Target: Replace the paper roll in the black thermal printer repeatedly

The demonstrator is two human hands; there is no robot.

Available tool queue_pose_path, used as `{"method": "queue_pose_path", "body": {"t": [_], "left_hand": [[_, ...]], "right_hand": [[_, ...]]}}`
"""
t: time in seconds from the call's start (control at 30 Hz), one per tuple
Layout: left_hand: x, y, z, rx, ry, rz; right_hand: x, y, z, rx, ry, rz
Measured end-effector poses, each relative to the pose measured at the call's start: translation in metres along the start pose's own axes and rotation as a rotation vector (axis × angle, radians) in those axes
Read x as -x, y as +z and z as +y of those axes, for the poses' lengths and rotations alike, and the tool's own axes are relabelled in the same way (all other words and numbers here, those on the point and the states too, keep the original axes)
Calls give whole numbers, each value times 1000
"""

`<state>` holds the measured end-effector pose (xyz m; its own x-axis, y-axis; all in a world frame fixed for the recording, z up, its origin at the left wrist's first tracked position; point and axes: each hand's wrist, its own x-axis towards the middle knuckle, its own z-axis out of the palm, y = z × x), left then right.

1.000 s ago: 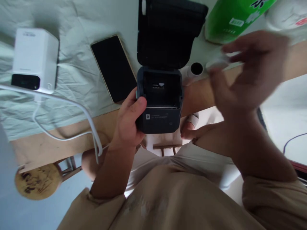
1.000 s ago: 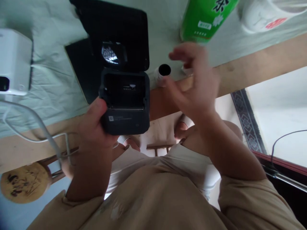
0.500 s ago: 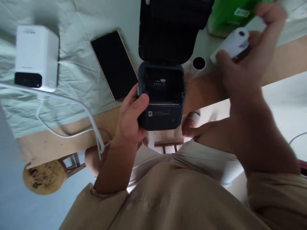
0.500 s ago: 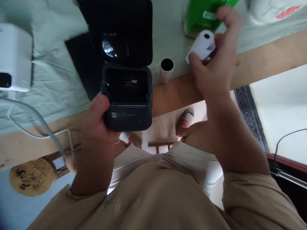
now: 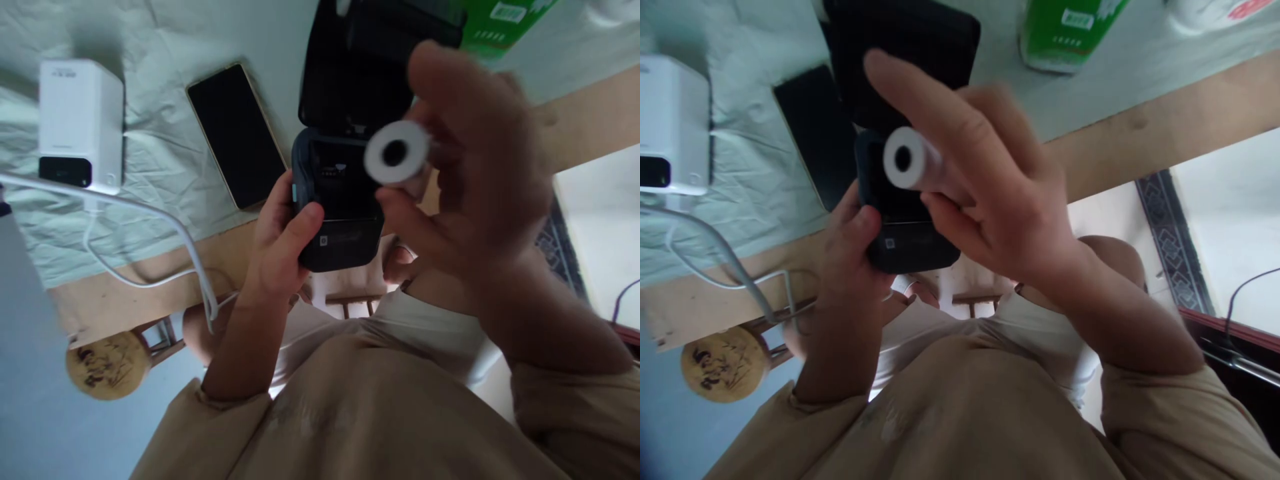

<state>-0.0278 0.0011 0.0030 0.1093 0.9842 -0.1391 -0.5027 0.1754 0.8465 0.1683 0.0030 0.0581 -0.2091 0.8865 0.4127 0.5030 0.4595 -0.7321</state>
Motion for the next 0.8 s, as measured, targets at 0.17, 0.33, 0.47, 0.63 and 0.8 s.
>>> {"method": "queue_pose_path", "body": {"t": [0.17, 0.33, 0.47, 0.63, 0.8], "left_hand": [[0, 0, 1, 6, -14, -4], [1, -1, 0, 0, -3, 4], [0, -3, -2, 51, 57, -66], [-1, -9, -4, -6, 59, -103], [-2, -17, -9, -75, 50, -150]], "right_hand": [[-11, 17, 12, 356, -195, -24], [-11, 17, 13, 381, -349, 83], [-7, 18, 9, 279, -433, 89], [-2, 19, 13, 258, -494, -30], [-1, 11, 11, 154, -349, 89]]}}
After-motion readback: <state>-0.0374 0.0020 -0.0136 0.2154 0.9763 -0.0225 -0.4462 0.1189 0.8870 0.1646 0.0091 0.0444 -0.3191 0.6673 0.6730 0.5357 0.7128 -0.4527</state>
